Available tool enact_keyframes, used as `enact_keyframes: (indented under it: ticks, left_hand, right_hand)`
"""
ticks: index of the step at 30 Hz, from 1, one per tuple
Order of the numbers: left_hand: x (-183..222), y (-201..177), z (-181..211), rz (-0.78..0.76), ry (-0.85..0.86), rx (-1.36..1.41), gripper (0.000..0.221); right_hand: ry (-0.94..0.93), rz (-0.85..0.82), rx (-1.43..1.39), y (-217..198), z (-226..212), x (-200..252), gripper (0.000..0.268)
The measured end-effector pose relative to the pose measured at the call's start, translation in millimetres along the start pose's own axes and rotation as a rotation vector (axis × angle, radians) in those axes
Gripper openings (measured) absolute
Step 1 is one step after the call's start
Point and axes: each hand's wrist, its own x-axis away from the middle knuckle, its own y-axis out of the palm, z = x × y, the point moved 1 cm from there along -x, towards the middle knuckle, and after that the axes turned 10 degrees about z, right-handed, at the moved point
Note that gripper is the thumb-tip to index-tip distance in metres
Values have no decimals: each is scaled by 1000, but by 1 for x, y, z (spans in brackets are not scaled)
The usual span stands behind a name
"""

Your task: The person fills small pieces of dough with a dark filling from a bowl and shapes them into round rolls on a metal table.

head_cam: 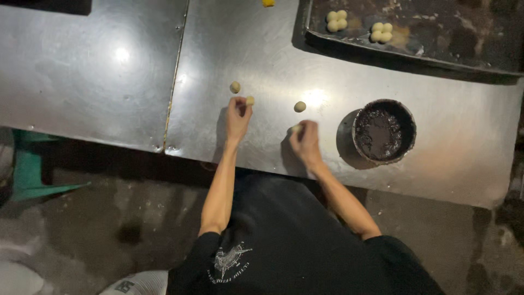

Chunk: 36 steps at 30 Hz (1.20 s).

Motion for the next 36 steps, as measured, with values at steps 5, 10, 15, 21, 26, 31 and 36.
enact_keyframes:
  ticks: [5, 10, 15, 21, 26, 31, 36]
  left_hand:
    - [36, 30, 35, -303, -472, 917, 24]
    - [72, 57, 70, -474, -306, 730, 23]
    - [92, 84, 72, -463, -164, 606, 21]
    - [108, 107, 102, -627, -222, 400, 17]
    - [125, 115, 137, -817, 388, 104, 20]
    - [123, 151, 118, -933, 130, 180, 41]
    - [126, 177, 89, -1089, -475, 269, 61]
  right_hand:
    - [-2, -89, 189, -38, 3, -65, 26]
    - [472, -294, -670, -46, -36, -44, 46]
    - [746, 30, -1166, -44, -8, -7, 38]
    - [988, 103, -1494, -93, 14, 13, 32]
    - [995, 44, -1344, -150, 11, 13, 26]
    - [748, 0, -468, -201, 17, -20, 19]
    - [38, -135, 564, -199, 31, -38, 27]
